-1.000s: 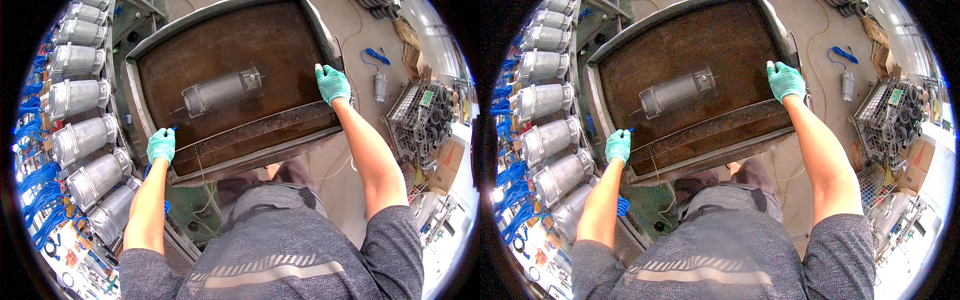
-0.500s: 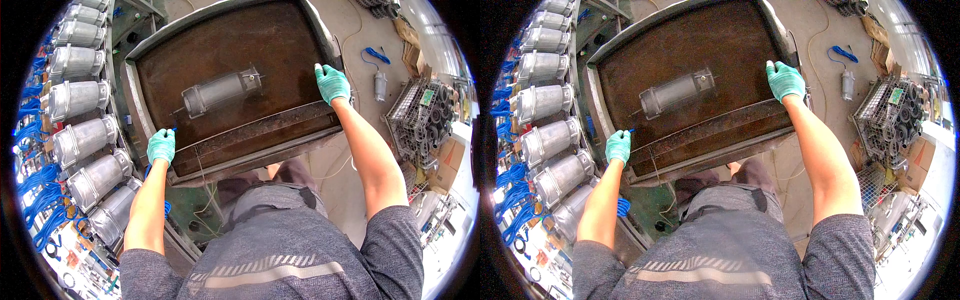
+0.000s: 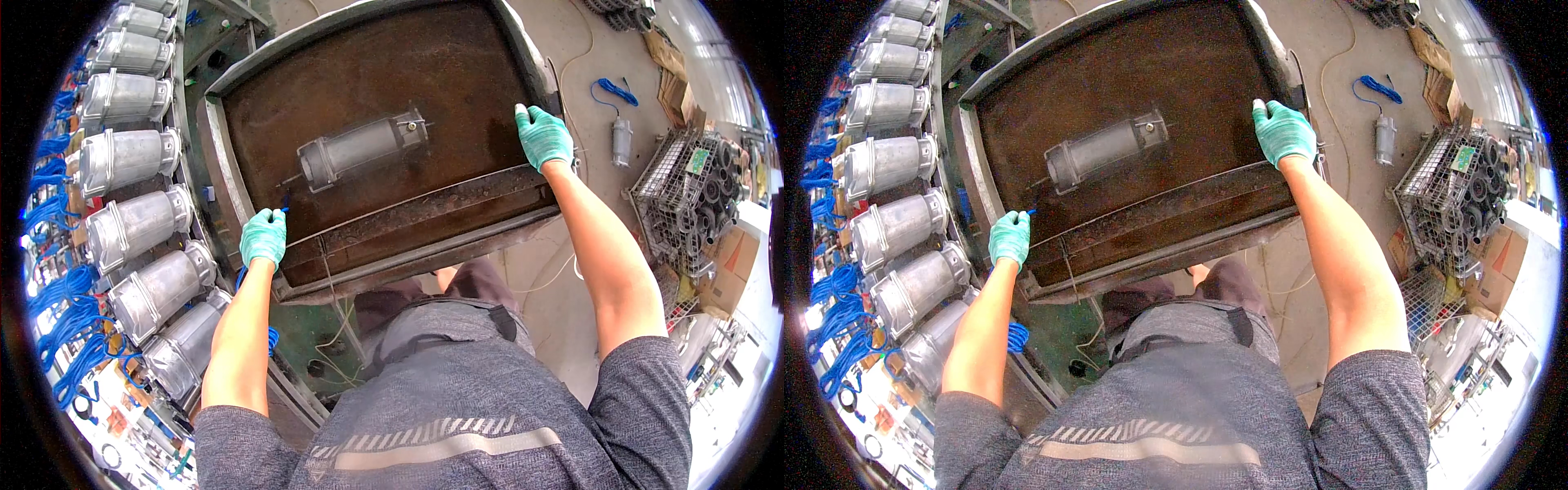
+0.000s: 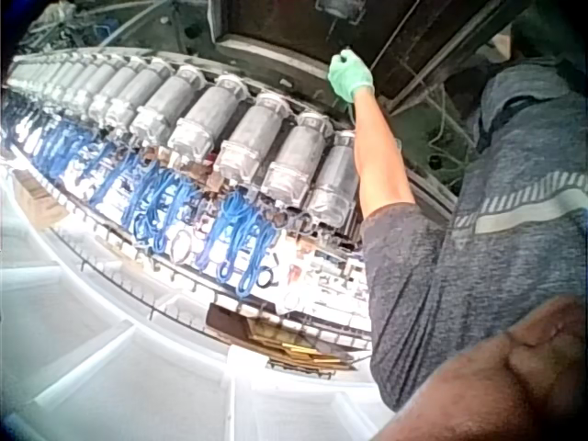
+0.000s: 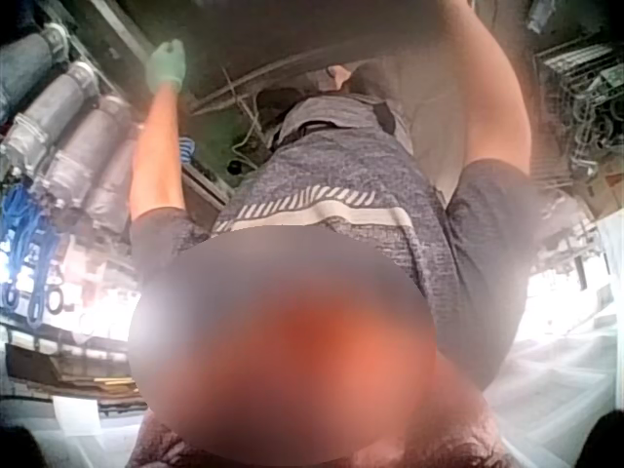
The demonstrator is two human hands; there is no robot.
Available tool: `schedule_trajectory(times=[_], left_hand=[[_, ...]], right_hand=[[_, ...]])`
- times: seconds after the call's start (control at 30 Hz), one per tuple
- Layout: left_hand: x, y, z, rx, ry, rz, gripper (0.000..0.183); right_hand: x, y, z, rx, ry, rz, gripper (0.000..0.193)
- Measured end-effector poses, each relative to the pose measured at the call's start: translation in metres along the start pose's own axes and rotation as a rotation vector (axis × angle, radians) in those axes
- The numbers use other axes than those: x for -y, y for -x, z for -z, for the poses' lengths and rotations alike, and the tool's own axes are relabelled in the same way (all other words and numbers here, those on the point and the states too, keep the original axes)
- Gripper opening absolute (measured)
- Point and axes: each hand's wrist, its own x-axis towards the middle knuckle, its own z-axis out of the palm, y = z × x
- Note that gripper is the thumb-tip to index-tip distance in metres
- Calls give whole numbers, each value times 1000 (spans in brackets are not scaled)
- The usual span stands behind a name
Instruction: The person picks up a pump assembly from a line, places it into a water tank, and rotates it while observing for bubbles. They then lift the pump out of the tank and place it back onto the assembly line.
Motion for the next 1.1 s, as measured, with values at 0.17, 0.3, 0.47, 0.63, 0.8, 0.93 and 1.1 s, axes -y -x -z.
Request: schedule_trajectory(times=[0.17, 0.3, 0.47, 0.63, 0.8, 0.93, 1.1], left_hand=[[-4, 1, 3, 18, -1, 16, 38], [-1, 1, 2, 9, 2, 8, 38], [-2, 1, 2, -9, -5, -10, 37], [-1, 1, 1, -1, -16, -9, 38], [-1, 0, 1, 10, -13, 7, 37], [-2, 2, 2, 0, 6, 5, 37], [0, 0, -1, -16, 18, -1, 37]], right_hand=[[1, 1, 1, 8, -4, -7, 53], [1, 1, 2, 6, 4, -4, 53], [0, -1, 0, 0, 6, -2, 53], [0, 1, 0, -9, -8, -1, 52], [2, 1, 2, 4, -8, -9, 52], [1, 1, 2, 4, -3, -6, 52], [-1, 1, -1, -15, -22, 3, 53]])
